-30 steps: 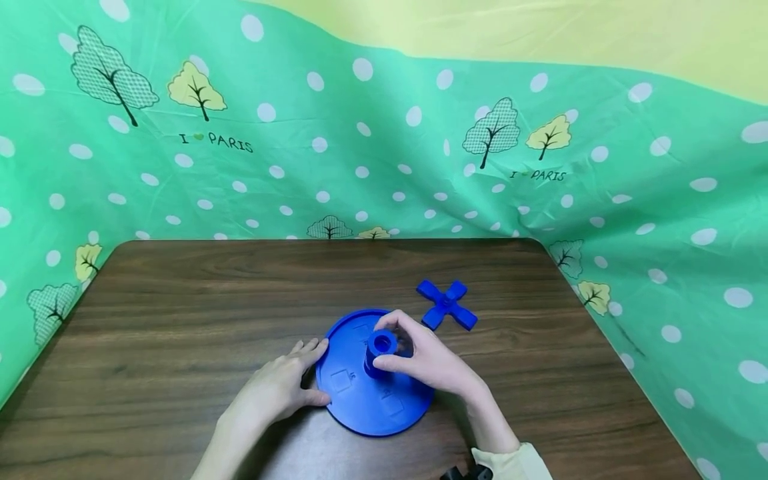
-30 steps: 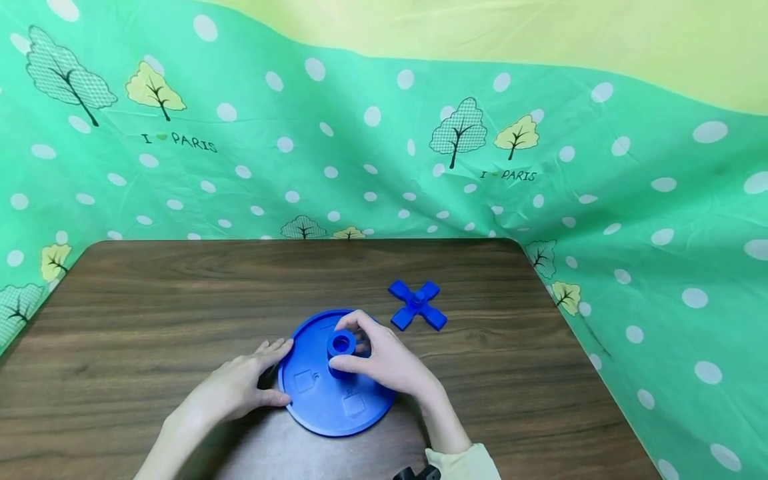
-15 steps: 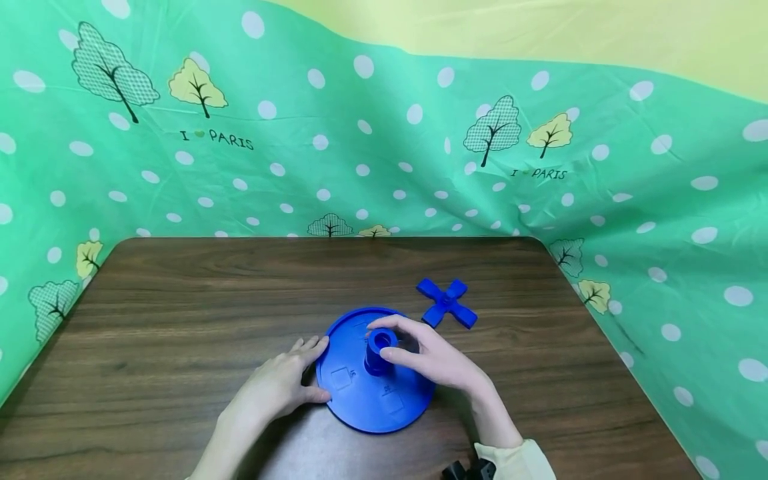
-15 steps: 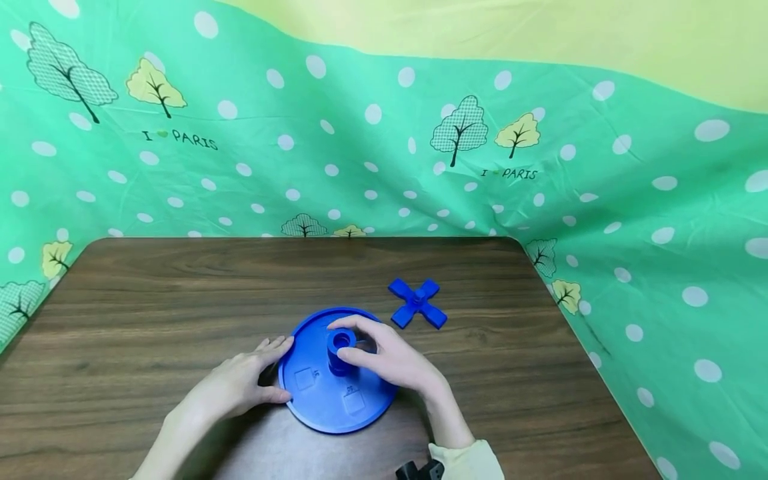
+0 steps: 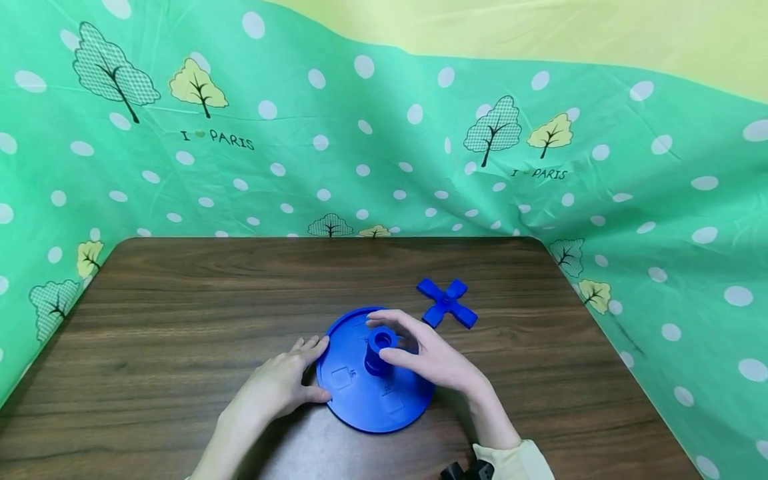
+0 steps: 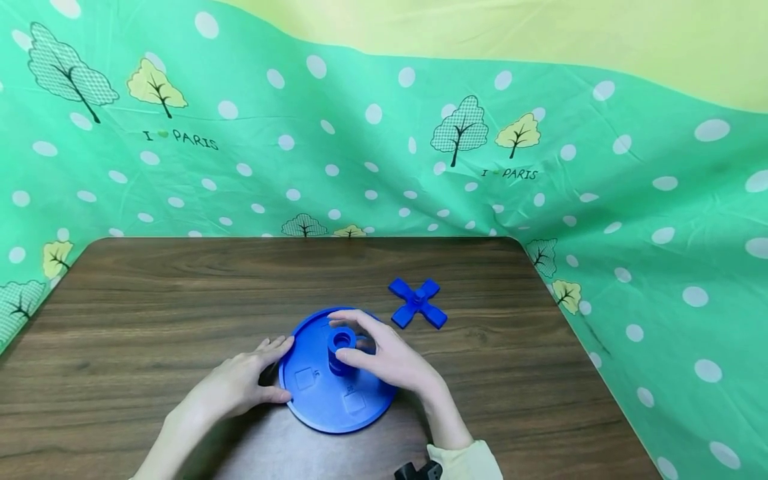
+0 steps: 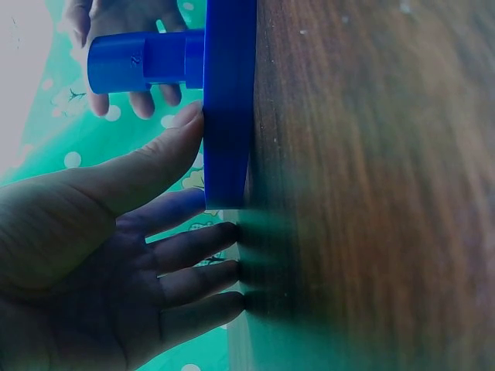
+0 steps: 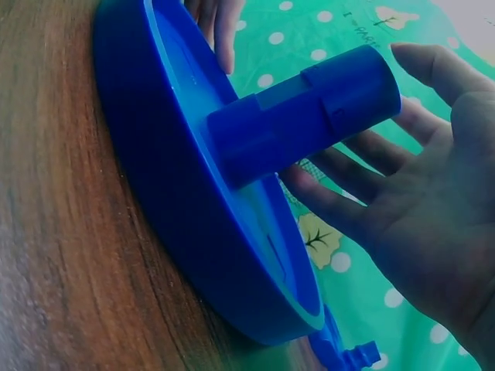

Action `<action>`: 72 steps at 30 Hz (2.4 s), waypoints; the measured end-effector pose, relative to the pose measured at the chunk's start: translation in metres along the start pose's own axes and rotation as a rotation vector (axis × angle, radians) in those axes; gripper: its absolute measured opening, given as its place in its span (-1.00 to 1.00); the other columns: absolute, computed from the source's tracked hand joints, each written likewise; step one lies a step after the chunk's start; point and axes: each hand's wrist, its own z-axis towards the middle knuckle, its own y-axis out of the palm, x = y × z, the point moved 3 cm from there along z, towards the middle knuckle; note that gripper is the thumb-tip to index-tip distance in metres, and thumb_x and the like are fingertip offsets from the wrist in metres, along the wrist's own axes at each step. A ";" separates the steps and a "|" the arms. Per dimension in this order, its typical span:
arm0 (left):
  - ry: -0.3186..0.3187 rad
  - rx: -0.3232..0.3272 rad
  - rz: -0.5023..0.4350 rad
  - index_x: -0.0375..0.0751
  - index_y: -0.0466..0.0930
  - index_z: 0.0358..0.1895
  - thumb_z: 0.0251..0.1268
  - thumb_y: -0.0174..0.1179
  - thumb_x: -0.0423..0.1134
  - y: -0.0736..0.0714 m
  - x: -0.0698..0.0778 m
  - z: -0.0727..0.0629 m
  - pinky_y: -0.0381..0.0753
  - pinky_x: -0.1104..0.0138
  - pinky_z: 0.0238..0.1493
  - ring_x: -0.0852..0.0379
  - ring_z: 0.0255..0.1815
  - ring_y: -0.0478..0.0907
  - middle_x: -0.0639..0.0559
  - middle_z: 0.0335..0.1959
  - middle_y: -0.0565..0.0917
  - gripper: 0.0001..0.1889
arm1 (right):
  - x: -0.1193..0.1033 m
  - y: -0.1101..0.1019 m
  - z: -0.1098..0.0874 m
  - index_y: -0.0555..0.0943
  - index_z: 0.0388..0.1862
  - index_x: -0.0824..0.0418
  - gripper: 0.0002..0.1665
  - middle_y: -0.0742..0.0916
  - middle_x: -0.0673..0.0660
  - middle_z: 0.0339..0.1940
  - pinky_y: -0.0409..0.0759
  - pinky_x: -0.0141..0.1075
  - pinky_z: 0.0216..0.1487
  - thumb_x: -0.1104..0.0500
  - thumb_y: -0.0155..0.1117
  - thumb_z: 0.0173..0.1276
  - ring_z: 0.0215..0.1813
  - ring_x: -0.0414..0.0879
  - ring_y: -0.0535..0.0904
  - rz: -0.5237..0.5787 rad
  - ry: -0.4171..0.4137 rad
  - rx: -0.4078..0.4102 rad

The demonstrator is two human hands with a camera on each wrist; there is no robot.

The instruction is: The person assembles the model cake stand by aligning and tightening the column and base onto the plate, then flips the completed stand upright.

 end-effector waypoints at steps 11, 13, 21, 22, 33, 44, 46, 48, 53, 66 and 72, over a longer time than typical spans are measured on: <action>0.007 0.007 -0.003 -0.11 0.34 0.55 0.03 0.56 0.07 0.001 0.000 0.000 0.28 -0.40 0.45 -0.39 0.58 0.26 -0.21 0.58 0.37 -0.03 | 0.004 0.000 0.001 0.51 0.29 -0.16 -0.57 0.65 -0.09 0.28 0.53 -0.06 0.36 0.00 0.33 0.48 0.36 -0.08 0.54 -0.043 0.052 0.035; 0.005 0.006 -0.004 -0.10 0.34 0.55 0.03 0.55 0.08 0.001 0.000 0.000 0.28 -0.40 0.45 -0.39 0.59 0.25 -0.21 0.58 0.36 -0.02 | 0.004 0.001 0.001 0.50 0.24 -0.16 -0.55 0.65 -0.10 0.23 0.56 -0.06 0.29 -0.04 0.39 0.43 0.28 -0.09 0.55 -0.066 0.075 0.062; 0.002 -0.001 -0.001 -0.11 0.34 0.55 0.04 0.55 0.09 0.001 0.000 0.000 0.28 -0.40 0.45 -0.39 0.59 0.25 -0.21 0.58 0.36 -0.03 | 0.002 0.000 0.001 0.43 0.47 -0.02 -0.40 0.61 -0.03 0.41 0.36 0.19 0.55 0.03 0.30 0.50 0.52 -0.03 0.45 -0.043 0.010 0.028; 0.004 0.000 0.000 -0.11 0.34 0.55 0.04 0.55 0.08 0.001 0.000 0.000 0.28 -0.40 0.45 -0.38 0.59 0.25 -0.21 0.58 0.36 -0.03 | 0.002 0.000 0.001 0.42 0.49 -0.02 -0.41 0.62 0.00 0.42 0.34 0.21 0.56 0.05 0.26 0.53 0.54 -0.01 0.44 -0.031 -0.005 0.014; 0.009 0.008 -0.003 -0.11 0.35 0.55 0.02 0.56 0.07 0.001 0.000 0.000 0.31 -0.38 0.45 -0.38 0.58 0.26 -0.20 0.58 0.37 -0.02 | 0.003 -0.001 0.000 0.52 0.29 -0.19 -0.58 0.66 -0.08 0.28 0.51 0.00 0.37 0.00 0.31 0.50 0.35 -0.08 0.55 -0.039 0.047 0.035; 0.005 0.008 -0.004 -0.09 0.34 0.55 0.03 0.56 0.07 0.001 -0.001 0.000 0.31 -0.36 0.46 -0.38 0.59 0.26 -0.18 0.58 0.37 -0.03 | 0.002 -0.001 0.001 0.50 0.27 -0.20 -0.57 0.64 -0.09 0.28 0.54 -0.01 0.30 -0.06 0.33 0.48 0.30 -0.07 0.55 -0.060 0.073 0.045; 0.001 0.006 -0.004 -0.08 0.34 0.56 0.03 0.55 0.08 0.001 -0.001 0.000 0.31 -0.36 0.46 -0.38 0.59 0.26 -0.18 0.58 0.36 -0.03 | 0.002 -0.001 0.001 0.51 0.28 -0.17 -0.56 0.65 -0.09 0.27 0.53 0.00 0.31 -0.05 0.33 0.48 0.30 -0.06 0.56 -0.063 0.062 0.045; -0.003 0.003 -0.004 -0.08 0.34 0.56 0.04 0.55 0.09 0.001 -0.001 0.000 0.31 -0.36 0.46 -0.38 0.59 0.25 -0.18 0.58 0.36 -0.03 | 0.002 -0.001 0.001 0.52 0.32 -0.14 -0.54 0.66 -0.09 0.29 0.51 0.05 0.36 -0.03 0.33 0.48 0.33 -0.06 0.57 -0.056 0.046 0.041; 0.001 -0.002 0.004 -0.08 0.33 0.56 0.06 0.54 0.09 0.001 0.000 -0.001 0.31 -0.36 0.46 -0.37 0.60 0.25 -0.18 0.58 0.36 -0.03 | 0.001 -0.006 0.001 0.53 0.38 -0.05 -0.50 0.68 -0.01 0.34 0.50 0.03 0.44 0.02 0.32 0.49 0.39 -0.08 0.57 -0.042 0.016 0.058; 0.007 -0.010 -0.006 -0.10 0.31 0.57 0.10 0.52 0.06 -0.002 0.000 -0.002 0.27 -0.37 0.48 -0.33 0.62 0.22 -0.17 0.60 0.33 -0.05 | 0.009 -0.050 0.000 0.57 0.32 0.08 -0.52 0.72 0.12 0.27 0.59 0.19 0.36 0.05 0.35 0.47 0.29 -0.01 0.67 -0.102 0.017 0.217; 0.005 -0.013 -0.001 -0.10 0.31 0.57 0.11 0.52 0.06 -0.002 0.001 -0.002 0.29 -0.38 0.47 -0.35 0.61 0.23 -0.17 0.60 0.34 -0.05 | 0.018 -0.077 -0.010 0.59 0.28 0.03 -0.55 0.73 0.12 0.25 0.63 0.20 0.27 0.05 0.38 0.45 0.26 0.11 0.67 -0.230 0.042 0.307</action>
